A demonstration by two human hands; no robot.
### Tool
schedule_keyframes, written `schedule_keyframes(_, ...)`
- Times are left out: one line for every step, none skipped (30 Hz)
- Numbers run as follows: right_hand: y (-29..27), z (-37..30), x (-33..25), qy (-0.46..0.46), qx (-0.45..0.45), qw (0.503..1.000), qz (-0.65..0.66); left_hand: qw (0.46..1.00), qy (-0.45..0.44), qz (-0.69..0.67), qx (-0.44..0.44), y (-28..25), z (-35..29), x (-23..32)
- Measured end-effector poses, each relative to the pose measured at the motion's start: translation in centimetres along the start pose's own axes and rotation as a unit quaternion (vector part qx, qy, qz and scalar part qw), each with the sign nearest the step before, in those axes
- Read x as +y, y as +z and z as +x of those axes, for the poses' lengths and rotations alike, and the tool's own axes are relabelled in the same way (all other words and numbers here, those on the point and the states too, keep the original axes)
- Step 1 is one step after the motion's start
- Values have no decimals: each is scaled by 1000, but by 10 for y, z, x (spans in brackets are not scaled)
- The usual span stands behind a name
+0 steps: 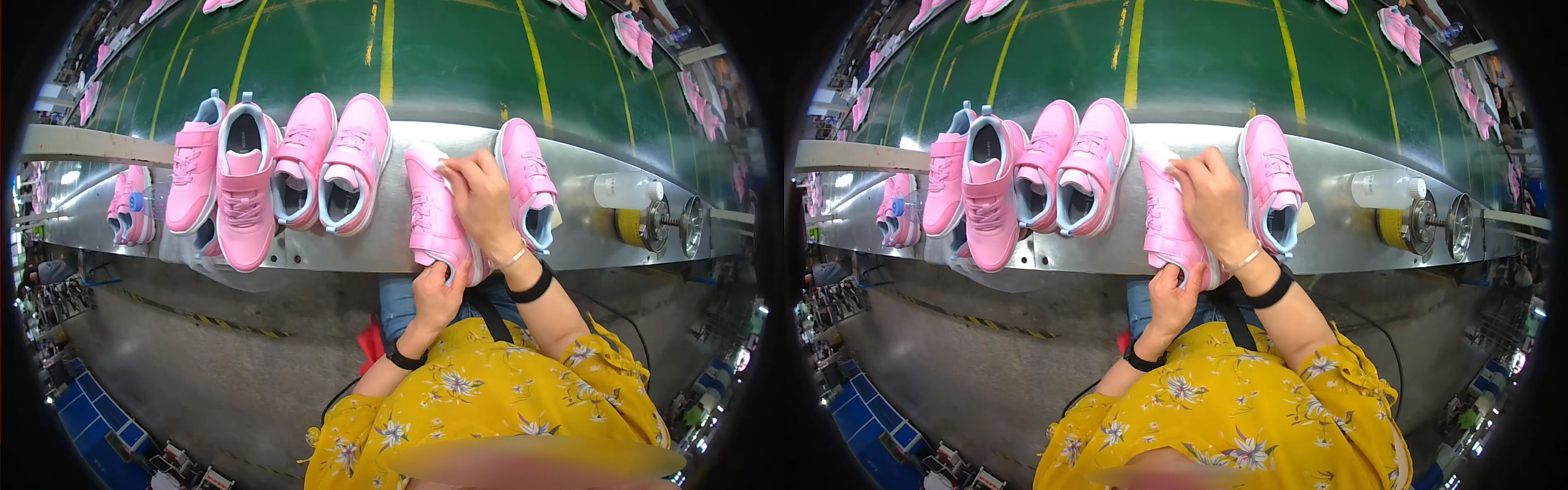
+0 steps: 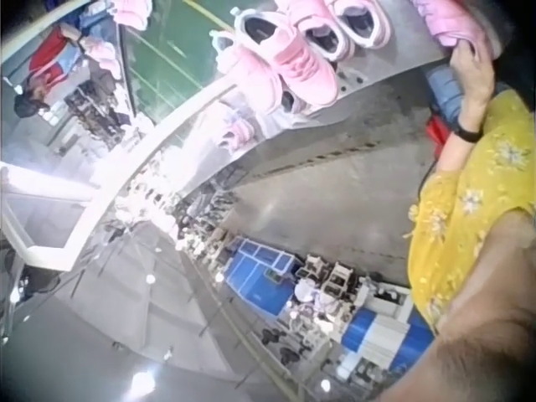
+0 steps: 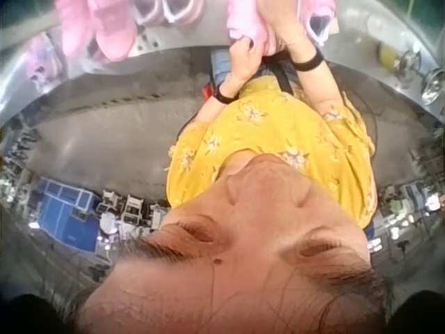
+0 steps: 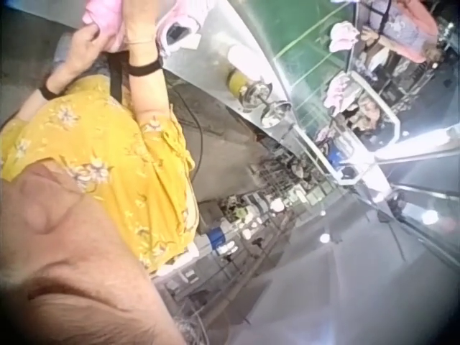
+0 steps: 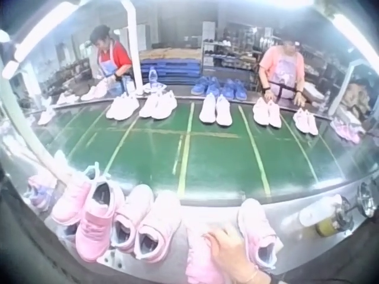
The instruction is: Clean and inspect pink sneakers on a factory assembly line.
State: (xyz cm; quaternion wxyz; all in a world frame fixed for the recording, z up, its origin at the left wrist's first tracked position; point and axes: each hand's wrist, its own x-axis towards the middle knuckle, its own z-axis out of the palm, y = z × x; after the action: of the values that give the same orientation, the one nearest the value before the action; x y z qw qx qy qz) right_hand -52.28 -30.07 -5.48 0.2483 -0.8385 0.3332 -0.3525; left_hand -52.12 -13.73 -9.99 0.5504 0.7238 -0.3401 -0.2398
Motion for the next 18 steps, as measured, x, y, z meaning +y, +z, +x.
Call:
schedule_keyframes(-7,-7,0,17,-13,1000,-6,1000,-3,-4,-1,1,-1,1)
schedule_keyframes(-12,-10,0,33,-25,999,-12,1000,2,-1,5,0,0,3)
schedule_keyframes(-10,-7,0,34,-27,999,-15,1000,7,3,11,0,1,3)
schedule_keyframes(-3,2,-1,16,-12,1000,-12,1000,8,1,5,0,1,4)
schedule_keyframes(5,11,1,-2,5,1000,-9,1000,2,6,-7,1,2,3)
schedule_keyframes(16,21,2,1,7,1000,-9,1000,-3,15,-17,-1,3,3)
schedule_keyframes(29,33,5,-12,-8,1000,-17,1000,-2,19,-20,-1,3,2)
schedule_keyframes(35,39,7,-27,-23,999,-23,1000,2,21,-21,-1,4,2)
schedule_keyframes(34,37,8,-27,-18,999,-22,1000,11,13,-17,-1,4,3)
schedule_keyframes(33,35,8,-19,-26,999,-24,1000,18,7,-10,0,4,3)
schedule_keyframes(30,32,9,-11,-35,999,-27,1000,20,10,-9,0,4,2)
schedule_keyframes(25,27,11,-13,-33,999,-25,1000,24,-4,0,1,5,1)
schedule_keyframes(17,18,9,-14,-24,1000,-9,999,24,-18,11,2,3,-1)
schedule_keyframes(5,8,9,-13,-14,1000,4,999,22,-20,12,2,3,2)
schedule_keyframes(-4,0,11,-25,-5,1000,4,1000,18,0,3,1,3,4)
schedule_keyframes(-13,-8,11,-23,-6,1000,2,1000,15,20,-9,-1,4,5)
schedule_keyframes(-21,-17,11,-18,-19,1000,10,1000,11,25,-13,-1,4,3)
schedule_keyframes(-29,-25,11,-11,-31,999,18,1000,10,24,-16,0,4,3)
